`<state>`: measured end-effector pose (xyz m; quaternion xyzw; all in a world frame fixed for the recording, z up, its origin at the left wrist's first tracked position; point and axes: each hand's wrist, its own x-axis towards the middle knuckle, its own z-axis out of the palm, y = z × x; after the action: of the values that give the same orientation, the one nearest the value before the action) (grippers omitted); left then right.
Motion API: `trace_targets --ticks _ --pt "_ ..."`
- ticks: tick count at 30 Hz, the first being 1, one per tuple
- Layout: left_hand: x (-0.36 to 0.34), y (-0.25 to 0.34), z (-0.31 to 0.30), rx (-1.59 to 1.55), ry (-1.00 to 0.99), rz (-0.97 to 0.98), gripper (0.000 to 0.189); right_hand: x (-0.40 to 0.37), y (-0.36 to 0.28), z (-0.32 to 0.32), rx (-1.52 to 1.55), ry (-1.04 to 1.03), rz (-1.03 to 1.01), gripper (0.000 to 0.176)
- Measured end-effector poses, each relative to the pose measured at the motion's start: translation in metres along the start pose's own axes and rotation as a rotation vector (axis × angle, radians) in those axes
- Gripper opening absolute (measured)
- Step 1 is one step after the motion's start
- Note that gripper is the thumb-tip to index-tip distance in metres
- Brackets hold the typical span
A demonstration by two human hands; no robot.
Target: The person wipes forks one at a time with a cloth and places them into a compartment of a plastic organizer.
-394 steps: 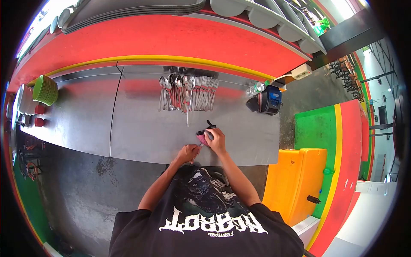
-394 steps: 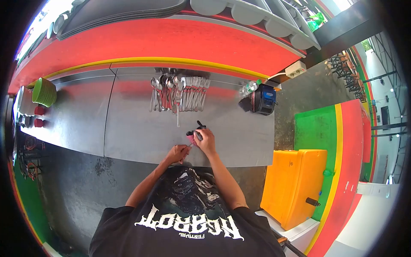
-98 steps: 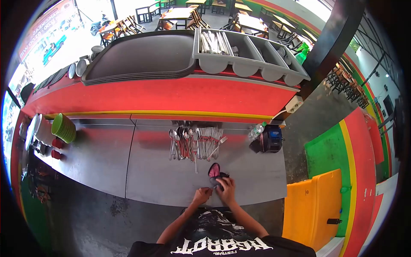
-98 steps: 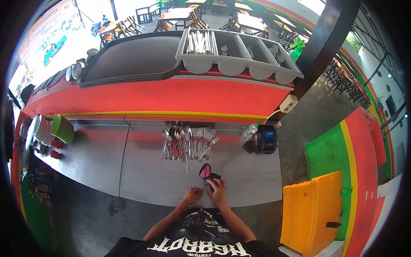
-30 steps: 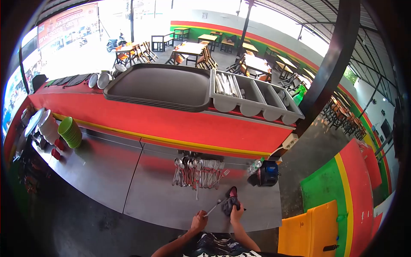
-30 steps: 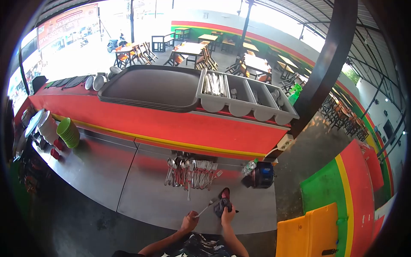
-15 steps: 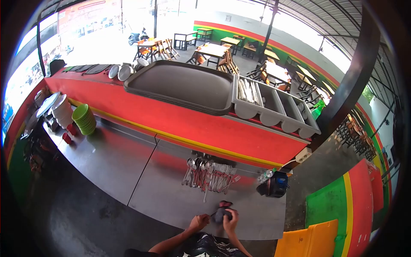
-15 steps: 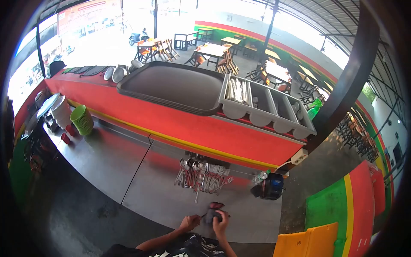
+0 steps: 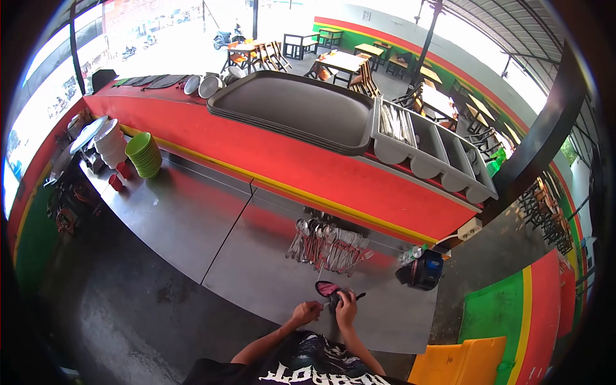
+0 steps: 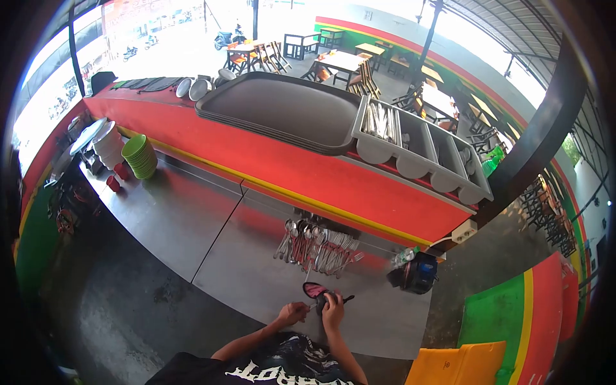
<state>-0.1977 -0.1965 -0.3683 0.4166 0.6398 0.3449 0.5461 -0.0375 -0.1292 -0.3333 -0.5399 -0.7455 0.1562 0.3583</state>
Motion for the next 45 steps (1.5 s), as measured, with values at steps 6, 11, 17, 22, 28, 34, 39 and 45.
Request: trace_targets --ticks 6,11,17,22,28,34,39,45 --pt "0.002 0.012 0.000 0.034 -0.015 -0.009 0.020 0.008 0.011 0.002 0.007 0.063 0.080 0.038" --pt "0.005 0.004 0.001 0.004 -0.004 0.023 0.019 0.014 0.013 0.001 0.023 0.105 0.183 0.037" --pt "-0.008 -0.002 -0.003 -0.002 -0.008 0.115 0.019 0.023 0.075 0.003 -0.040 0.341 0.493 0.037" --pt "-0.007 -0.015 -0.001 -0.060 0.009 0.155 0.016 0.036 0.052 -0.018 0.114 0.472 0.512 0.036" --pt "-0.007 -0.013 -0.003 -0.049 0.017 0.185 0.017 -0.005 -0.036 -0.013 0.309 -0.010 0.010 0.038" --pt "0.000 -0.023 -0.004 0.218 0.120 0.297 0.019 -0.025 -0.043 0.001 0.292 -0.253 -0.093 0.038" --pt "-0.003 -0.008 -0.004 -0.005 -0.042 0.123 0.015 -0.015 -0.015 0.005 0.152 -0.144 -0.093 0.039" --pt "-0.004 -0.011 -0.002 -0.056 -0.073 0.136 0.014 0.004 0.003 0.002 0.132 0.098 0.019 0.039"
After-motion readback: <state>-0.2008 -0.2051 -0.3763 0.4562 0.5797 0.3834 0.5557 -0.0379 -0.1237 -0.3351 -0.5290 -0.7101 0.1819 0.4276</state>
